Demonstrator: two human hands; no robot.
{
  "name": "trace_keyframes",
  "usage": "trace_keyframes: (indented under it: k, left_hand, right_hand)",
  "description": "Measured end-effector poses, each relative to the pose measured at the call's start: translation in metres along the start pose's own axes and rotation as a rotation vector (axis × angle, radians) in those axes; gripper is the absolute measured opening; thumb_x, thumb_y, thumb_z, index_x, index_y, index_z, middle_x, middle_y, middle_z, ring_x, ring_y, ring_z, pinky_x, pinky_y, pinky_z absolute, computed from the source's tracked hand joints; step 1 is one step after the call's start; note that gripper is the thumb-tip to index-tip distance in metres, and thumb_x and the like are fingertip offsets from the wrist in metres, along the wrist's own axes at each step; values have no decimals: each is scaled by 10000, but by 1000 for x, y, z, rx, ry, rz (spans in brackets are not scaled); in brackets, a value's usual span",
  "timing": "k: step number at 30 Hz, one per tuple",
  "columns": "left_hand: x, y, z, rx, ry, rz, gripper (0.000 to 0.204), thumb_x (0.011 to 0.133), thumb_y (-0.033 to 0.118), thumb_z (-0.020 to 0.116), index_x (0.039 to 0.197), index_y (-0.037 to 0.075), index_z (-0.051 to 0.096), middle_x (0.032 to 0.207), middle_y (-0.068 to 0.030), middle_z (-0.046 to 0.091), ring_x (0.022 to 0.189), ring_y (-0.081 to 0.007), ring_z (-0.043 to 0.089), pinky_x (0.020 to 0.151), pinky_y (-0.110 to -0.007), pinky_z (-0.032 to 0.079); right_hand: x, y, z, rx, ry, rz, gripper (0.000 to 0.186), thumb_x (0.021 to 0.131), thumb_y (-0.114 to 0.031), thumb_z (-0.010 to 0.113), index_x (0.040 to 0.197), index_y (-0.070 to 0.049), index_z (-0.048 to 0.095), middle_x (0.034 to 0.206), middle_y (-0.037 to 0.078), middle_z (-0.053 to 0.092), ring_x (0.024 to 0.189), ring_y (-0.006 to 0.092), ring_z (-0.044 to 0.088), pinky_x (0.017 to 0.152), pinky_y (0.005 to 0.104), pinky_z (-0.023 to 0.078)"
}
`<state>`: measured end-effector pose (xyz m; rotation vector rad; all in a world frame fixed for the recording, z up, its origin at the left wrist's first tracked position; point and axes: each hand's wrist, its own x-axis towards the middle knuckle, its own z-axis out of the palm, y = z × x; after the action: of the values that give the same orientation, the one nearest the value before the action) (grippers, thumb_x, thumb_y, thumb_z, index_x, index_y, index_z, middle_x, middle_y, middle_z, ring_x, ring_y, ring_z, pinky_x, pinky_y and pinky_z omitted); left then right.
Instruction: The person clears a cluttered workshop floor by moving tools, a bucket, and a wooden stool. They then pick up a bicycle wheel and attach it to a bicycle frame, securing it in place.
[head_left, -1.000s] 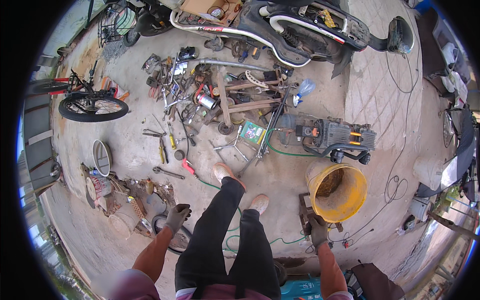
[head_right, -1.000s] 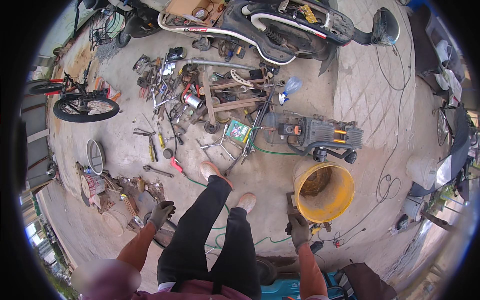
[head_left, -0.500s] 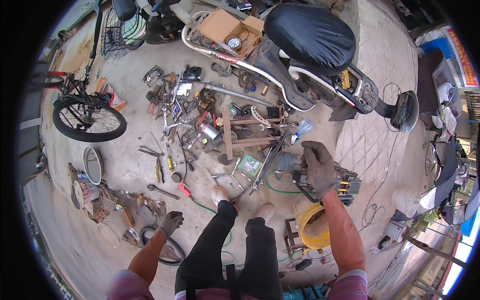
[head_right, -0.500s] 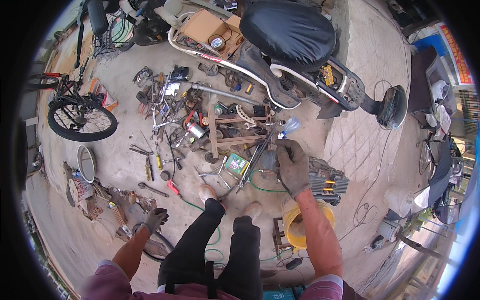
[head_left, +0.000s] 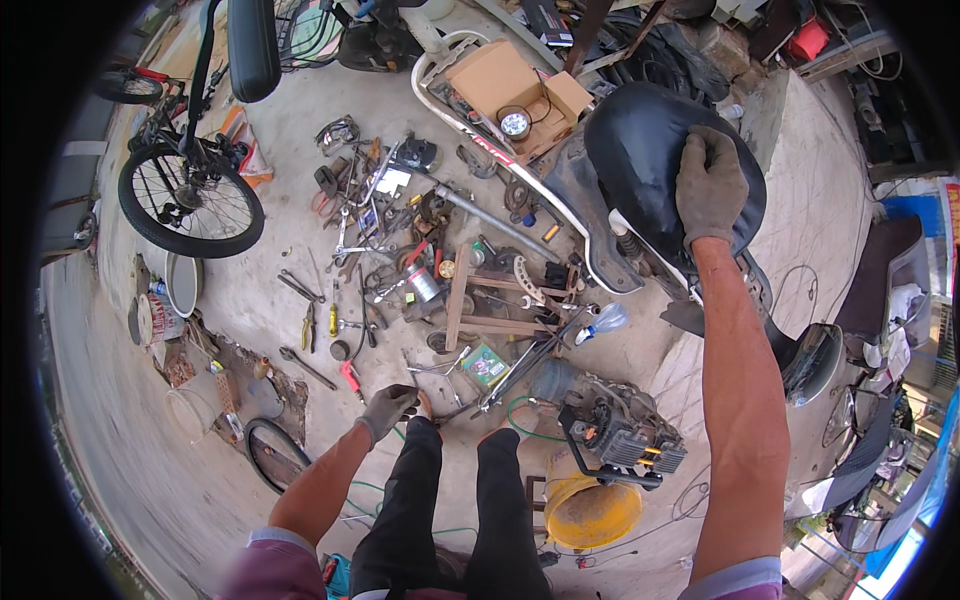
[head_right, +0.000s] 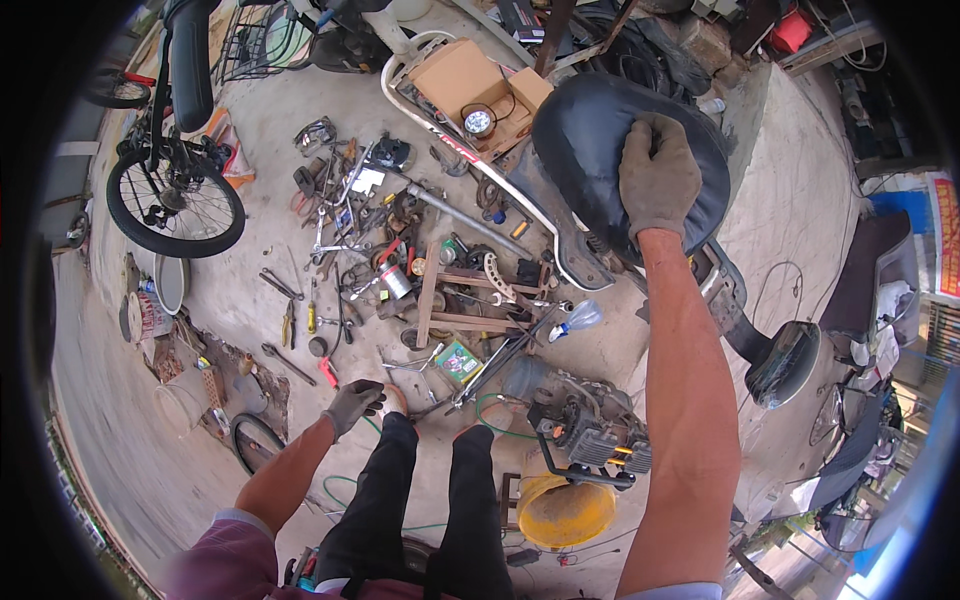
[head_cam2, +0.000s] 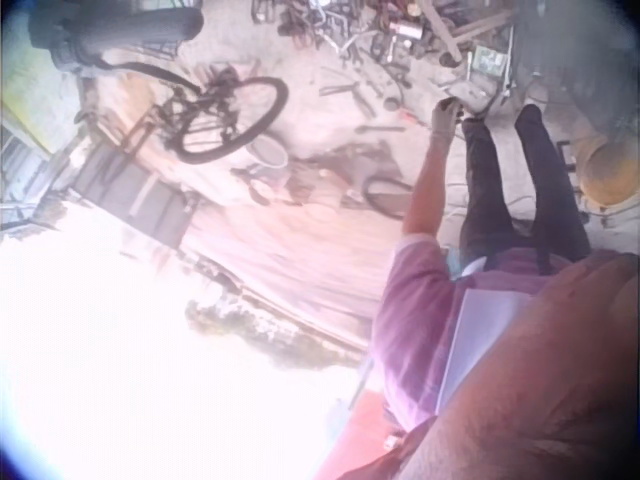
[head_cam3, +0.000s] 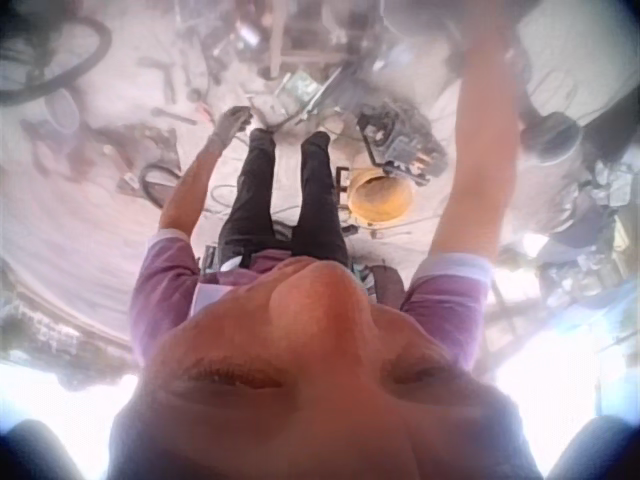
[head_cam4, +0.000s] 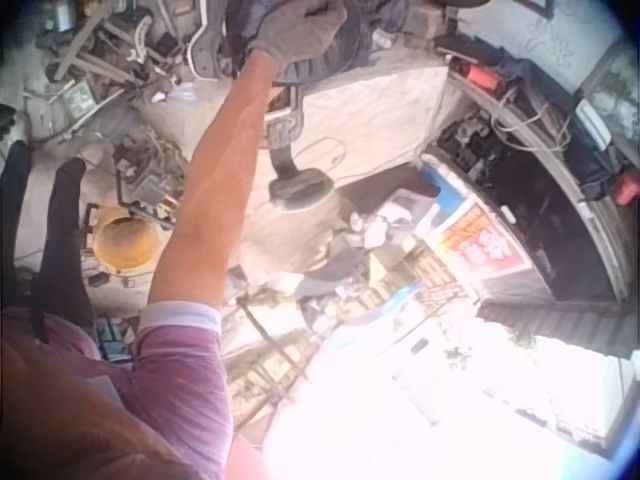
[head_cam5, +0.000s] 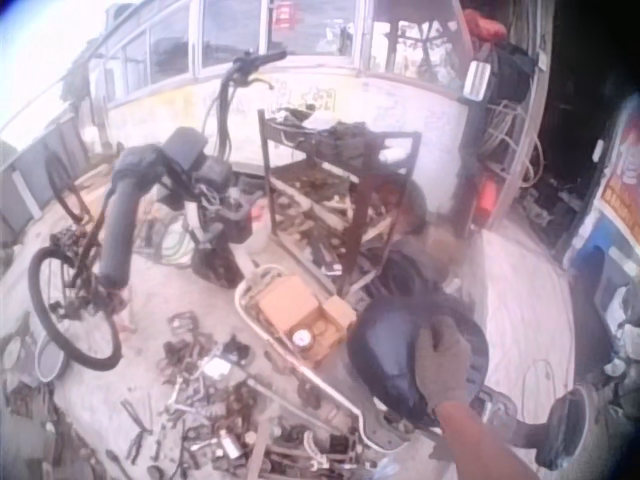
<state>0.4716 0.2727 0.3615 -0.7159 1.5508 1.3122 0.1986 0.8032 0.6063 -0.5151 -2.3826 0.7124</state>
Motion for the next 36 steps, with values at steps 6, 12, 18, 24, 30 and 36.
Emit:
trace_keyframes:
  k: [6,12,18,24,30,36]
  left_hand:
    - [71,178,89,-95,-133,222,330,1056,283,631,1277,39,657,1076,-84,750,929,-174,718,809,-332,581]
    - [146,360,147,-172,-87,434,413,1008,333,707,1304,55,630,1082,-45,726,884,-158,696,767,-307,556]
    - [180,455,150,45,143,282,620,931,551,727,1287,52,632,1117,-60,680,850,-151,669,700,-333,546]
    - [222,476,163,-135,102,333,355,996,378,662,1119,46,694,918,-82,692,655,-180,681,587,-371,590]
    - [248,474,164,-434,120,222,241,992,178,604,1149,13,681,1006,-108,730,735,-233,724,672,-394,625]
    - [271,451,139,-465,98,666,260,978,76,568,1212,-7,644,1072,-120,731,853,-261,725,763,-369,600]
  right_hand:
    - [-3,10,7,-29,58,-239,161,977,-191,625,1062,-83,709,1032,131,734,913,333,717,805,419,560]
    - [-1,14,12,-50,25,-287,163,973,-143,620,1112,-79,676,986,142,714,858,354,704,752,442,552]
    - [1,15,14,-77,-1,-294,167,964,-127,617,1108,-62,671,953,145,703,794,365,687,700,452,545]
    - [1,18,17,-99,-1,-291,181,955,-114,614,1121,-62,664,939,152,692,779,374,682,682,463,542]
    - [0,15,14,-139,-69,-246,189,979,-104,593,1128,-19,672,991,140,702,841,347,691,735,434,546]
    - [0,17,15,-119,-47,-278,179,971,-89,608,1128,-18,656,994,142,708,832,342,692,721,429,544]
